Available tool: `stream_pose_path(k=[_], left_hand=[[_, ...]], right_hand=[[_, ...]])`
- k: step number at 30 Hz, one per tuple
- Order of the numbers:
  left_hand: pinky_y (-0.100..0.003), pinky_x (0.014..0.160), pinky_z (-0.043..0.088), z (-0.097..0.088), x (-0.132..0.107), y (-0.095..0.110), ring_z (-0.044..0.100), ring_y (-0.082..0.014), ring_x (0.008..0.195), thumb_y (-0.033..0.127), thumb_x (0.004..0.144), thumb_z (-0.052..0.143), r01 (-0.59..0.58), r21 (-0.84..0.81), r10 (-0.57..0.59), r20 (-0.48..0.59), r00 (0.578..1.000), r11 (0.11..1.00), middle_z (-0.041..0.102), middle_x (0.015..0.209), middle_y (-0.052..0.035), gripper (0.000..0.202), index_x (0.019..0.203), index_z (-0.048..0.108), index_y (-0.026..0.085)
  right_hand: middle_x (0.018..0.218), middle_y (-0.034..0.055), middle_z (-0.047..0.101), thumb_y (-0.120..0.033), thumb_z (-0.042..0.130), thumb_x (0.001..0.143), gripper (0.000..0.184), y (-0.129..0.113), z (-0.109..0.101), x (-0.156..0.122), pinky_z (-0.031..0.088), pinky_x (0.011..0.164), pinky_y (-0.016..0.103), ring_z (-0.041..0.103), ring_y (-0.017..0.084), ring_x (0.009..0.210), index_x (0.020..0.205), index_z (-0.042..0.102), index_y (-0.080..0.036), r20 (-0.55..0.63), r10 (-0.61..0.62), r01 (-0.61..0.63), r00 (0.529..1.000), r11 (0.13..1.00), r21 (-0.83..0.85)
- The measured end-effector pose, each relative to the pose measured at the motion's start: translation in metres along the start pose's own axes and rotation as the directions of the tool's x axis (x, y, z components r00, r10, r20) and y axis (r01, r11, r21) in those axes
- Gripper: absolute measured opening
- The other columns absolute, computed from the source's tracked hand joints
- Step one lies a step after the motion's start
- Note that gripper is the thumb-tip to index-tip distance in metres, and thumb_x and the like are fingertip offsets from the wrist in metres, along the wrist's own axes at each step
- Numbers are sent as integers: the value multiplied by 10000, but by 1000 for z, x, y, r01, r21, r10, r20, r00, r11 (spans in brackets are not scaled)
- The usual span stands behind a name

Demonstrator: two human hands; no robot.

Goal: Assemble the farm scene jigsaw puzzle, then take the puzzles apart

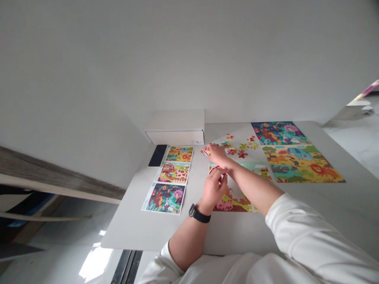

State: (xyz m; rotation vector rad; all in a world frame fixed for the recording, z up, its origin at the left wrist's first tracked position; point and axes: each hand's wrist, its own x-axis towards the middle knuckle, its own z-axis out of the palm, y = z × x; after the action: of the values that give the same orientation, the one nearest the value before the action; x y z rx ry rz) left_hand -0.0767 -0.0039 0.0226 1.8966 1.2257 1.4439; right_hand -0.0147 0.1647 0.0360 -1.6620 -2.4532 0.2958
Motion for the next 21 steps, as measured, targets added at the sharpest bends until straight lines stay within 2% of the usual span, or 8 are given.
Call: stream_pose_path(k=[3, 6, 10, 12, 13, 17, 19, 21], left_hand=[[-276, 699, 489, 1, 0, -1, 564, -129, 702, 160, 1056, 571, -5, -5, 5, -10, 1000, 1000, 697, 979, -53, 193, 1187, 707, 198], [-281, 704, 489, 0, 1, -2, 570, -133, 709, 173, 1064, 562, -24, -7, 24, -22, 999, 1000, 700, 982, -58, 194, 1182, 713, 202], [-281, 707, 485, -1, 0, -4, 572, -137, 724, 212, 1088, 548, -29, -9, 28, -18, 999, 1000, 702, 976, -57, 200, 1183, 724, 209], [-280, 711, 488, 0, 1, -7, 574, -136, 729, 218, 1088, 555, -21, -2, 21, -9, 1000, 1000, 708, 981, -56, 199, 1192, 725, 212], [-280, 715, 491, 1, 1, -8, 577, -136, 731, 215, 1085, 560, -19, 3, 19, -4, 1000, 1000, 714, 987, -56, 198, 1195, 725, 212], [-277, 714, 499, 8, 1, -12, 579, -128, 719, 197, 1059, 585, -5, 25, 5, 19, 1000, 1000, 730, 999, -54, 210, 1210, 729, 214], [-266, 694, 500, 12, 2, -12, 580, -119, 707, 198, 1041, 602, 4, 12, -4, 35, 999, 1000, 731, 998, -47, 217, 1216, 728, 218], [-247, 663, 497, 16, 2, -11, 581, -108, 690, 212, 1024, 624, 15, -29, -13, 63, 998, 999, 728, 988, -40, 213, 1212, 724, 217]], right_hand=[[1213, 148, 794, -138, 625, 1003, 347, 0, 3, -5, 509, 941, 371, 728, 285, 1128, 1346, 610, -191, -56, 35, -30, 998, 996, 80], [1174, 115, 806, -117, 636, 965, 382, 6, -4, -14, 525, 897, 352, 741, 262, 1055, 1336, 628, -209, -70, 69, -49, 995, 964, 260], [1018, 23, 807, -158, 710, 849, 211, 36, -23, -43, 535, 863, 328, 728, 225, 922, 1040, 730, -247, -75, 107, -46, 991, 822, 568], [924, -6, 782, -239, 756, 784, 143, 58, -33, -66, 540, 840, 326, 708, 216, 877, 923, 724, -246, -83, 153, -44, 985, 681, 731], [943, -5, 780, -285, 769, 764, 168, 70, -37, -80, 543, 845, 326, 703, 210, 892, 918, 718, -243, -102, 180, -21, 978, 574, 819], [875, 0, 749, -415, 886, 634, 391, 103, -48, -132, 548, 741, 307, 688, 192, 827, 920, 680, -245, 24, 349, -93, 937, 181, 979], [872, -1, 746, -425, 934, 579, 452, 109, -50, -151, 557, 743, 299, 706, 189, 842, 891, 660, -246, 81, 388, -109, 918, 52, 993], [891, -3, 748, -437, 955, 558, 477, 109, -48, -161, 570, 768, 301, 718, 190, 879, 878, 656, -247, 98, 388, -96, 916, -24, 995]])
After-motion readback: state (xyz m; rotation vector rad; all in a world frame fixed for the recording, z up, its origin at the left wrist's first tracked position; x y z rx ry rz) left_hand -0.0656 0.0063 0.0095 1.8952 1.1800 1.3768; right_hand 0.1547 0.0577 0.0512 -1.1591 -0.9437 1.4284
